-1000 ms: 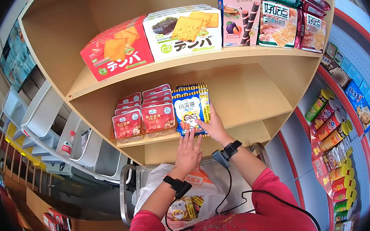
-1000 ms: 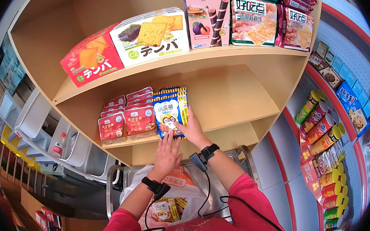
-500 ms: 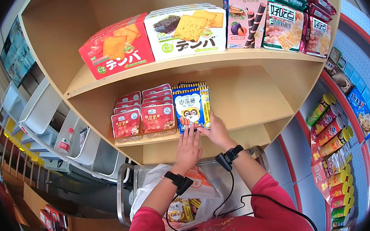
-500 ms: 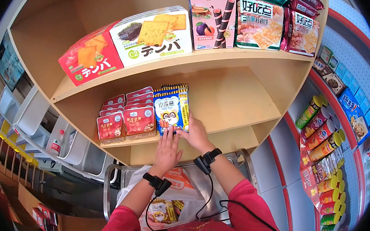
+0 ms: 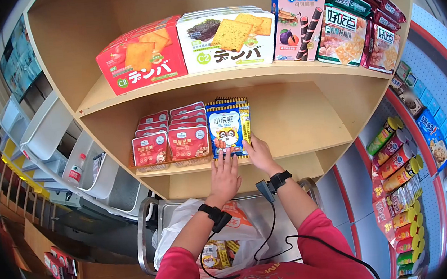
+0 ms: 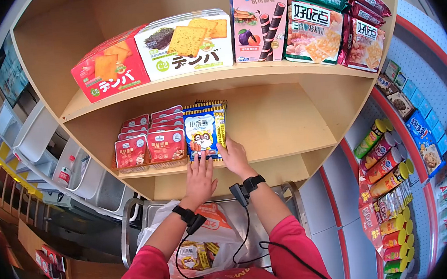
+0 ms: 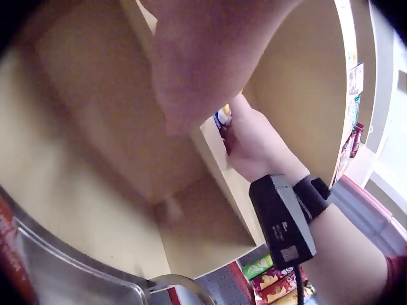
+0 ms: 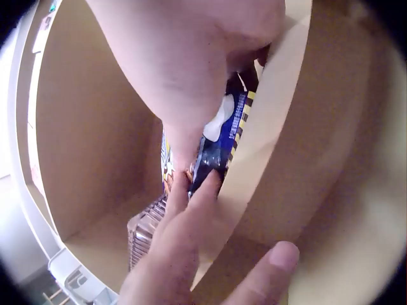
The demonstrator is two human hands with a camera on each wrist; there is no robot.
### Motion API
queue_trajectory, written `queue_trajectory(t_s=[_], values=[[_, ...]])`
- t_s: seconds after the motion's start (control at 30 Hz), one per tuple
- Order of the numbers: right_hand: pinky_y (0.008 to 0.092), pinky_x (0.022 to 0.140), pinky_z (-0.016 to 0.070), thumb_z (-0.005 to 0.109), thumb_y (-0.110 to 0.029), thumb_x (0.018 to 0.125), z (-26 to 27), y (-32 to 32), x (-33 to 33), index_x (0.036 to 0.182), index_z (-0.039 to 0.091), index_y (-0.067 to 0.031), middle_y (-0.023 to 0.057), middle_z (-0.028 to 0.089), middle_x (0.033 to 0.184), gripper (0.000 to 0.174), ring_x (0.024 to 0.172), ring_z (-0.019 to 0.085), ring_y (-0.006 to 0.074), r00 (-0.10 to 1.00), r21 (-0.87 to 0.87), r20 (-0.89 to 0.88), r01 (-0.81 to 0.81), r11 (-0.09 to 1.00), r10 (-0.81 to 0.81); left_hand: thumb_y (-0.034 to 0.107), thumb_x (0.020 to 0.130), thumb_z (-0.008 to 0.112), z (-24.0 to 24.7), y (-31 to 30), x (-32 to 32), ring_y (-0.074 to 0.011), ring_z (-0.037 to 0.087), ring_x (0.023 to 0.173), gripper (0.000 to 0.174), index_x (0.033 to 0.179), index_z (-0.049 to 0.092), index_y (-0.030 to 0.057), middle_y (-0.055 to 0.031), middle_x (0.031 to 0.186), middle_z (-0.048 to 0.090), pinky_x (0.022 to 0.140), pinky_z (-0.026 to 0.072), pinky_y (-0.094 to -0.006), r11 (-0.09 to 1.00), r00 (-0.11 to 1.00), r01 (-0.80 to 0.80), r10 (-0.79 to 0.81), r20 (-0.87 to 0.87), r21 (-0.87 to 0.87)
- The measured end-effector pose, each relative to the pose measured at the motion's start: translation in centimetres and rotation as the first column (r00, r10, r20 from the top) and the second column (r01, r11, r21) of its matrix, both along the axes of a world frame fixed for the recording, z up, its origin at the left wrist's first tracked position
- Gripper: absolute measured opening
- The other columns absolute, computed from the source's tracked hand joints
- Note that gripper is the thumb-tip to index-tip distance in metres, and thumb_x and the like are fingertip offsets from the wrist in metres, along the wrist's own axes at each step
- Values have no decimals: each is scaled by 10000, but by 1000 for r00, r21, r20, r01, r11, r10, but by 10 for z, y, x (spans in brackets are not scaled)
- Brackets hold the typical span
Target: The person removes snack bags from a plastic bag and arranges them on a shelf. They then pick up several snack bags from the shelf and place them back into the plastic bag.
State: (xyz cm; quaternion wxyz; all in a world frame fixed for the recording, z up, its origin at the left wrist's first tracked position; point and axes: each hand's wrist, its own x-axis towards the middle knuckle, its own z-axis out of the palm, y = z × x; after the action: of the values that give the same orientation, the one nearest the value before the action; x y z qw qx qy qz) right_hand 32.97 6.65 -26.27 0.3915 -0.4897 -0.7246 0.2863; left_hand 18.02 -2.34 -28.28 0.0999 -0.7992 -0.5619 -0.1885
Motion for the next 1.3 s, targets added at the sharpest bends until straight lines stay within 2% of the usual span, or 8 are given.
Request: queue_trajectory(t_s=[0.17, 0.27, 0.37, 0.8, 0.9, 1.0, 1.1, 1.3], values=[[459, 889, 365, 491, -362, 865, -26, 16, -10, 1235, 418, -10, 175, 601, 1040, 516, 1019, 544, 345, 966, 324, 107, 188, 927, -234, 312, 743, 631, -1, 3, 3, -373, 187, 1322, 710, 1334, 351, 35, -207, 1430, 202, 1017, 220, -557, 999, 999, -38, 38, -28, 14], [462, 876, 362, 528, -408, 833, -27, 24, -13, 1217, 438, -24, 164, 610, 1029, 550, 1023, 548, 331, 967, 297, -18, 247, 922, -254, 303, 736, 633, -3, 6, 3, -373, 193, 1320, 711, 1335, 352, 43, -205, 1431, 201, 1016, 222, -557, 998, 996, -66, 67, -58, 13], [450, 854, 363, 564, -452, 792, -2, 30, -10, 1215, 447, -44, 154, 608, 1045, 599, 1063, 529, 312, 993, 18, 12, 114, 993, -115, 293, 726, 638, -5, 7, 4, -372, 198, 1318, 715, 1334, 354, 48, -202, 1431, 205, 1014, 223, -560, 997, 993, -78, 80, -91, 27], [420, 874, 316, 570, -539, 752, 9, 49, -14, 1205, 486, -111, 134, 619, 1053, 628, 1058, 546, 274, 989, -54, 127, 87, 995, -80, 161, 715, 579, -4, 5, 7, -370, 215, 1318, 640, 1309, 384, 23, -182, 1432, 228, 1006, 195, -600, 997, 998, -60, 59, 24, 47], [426, 894, 332, 579, -539, 751, 1, 51, -14, 1212, 456, -42, 174, 615, 1044, 689, 1080, 533, 298, 992, -15, 82, 92, 996, -91, 146, 717, 568, -3, 3, 9, -374, 223, 1313, 620, 1301, 396, 25, -180, 1430, 235, 1011, 188, -599, 996, 997, -68, 65, 48, 51], [396, 973, 319, 605, -521, 754, -2, 50, -10, 1250, 384, 51, 244, 554, 1132, 788, 1140, 488, 332, 975, -107, -198, 83, 991, -103, 191, 695, 614, -12, 7, 6, -386, 164, 1328, 718, 1342, 337, 48, -177, 1448, 181, 1022, 175, -583, 995, 997, -78, 79, -16, 67], [344, 1032, 277, 632, -469, 769, -15, 54, -7, 1278, 302, 122, 284, 454, 1243, 847, 1216, 410, 346, 940, -75, -326, 85, 994, -105, 172, 692, 607, -13, 8, 6, -381, 162, 1331, 717, 1347, 336, 61, -155, 1452, 189, 1033, 167, -571, 996, 998, -70, 70, 5, 60], [351, 1029, 288, 674, -327, 785, -20, 48, -3, 1315, 283, 82, 256, 409, 1295, 776, 1253, 363, 310, 907, 24, -415, 89, 996, -71, 147, 693, 593, -11, 5, 4, -346, 172, 1338, 725, 1361, 318, 74, -142, 1456, 191, 1040, 165, -560, 997, 998, -58, 57, 21, 51]])
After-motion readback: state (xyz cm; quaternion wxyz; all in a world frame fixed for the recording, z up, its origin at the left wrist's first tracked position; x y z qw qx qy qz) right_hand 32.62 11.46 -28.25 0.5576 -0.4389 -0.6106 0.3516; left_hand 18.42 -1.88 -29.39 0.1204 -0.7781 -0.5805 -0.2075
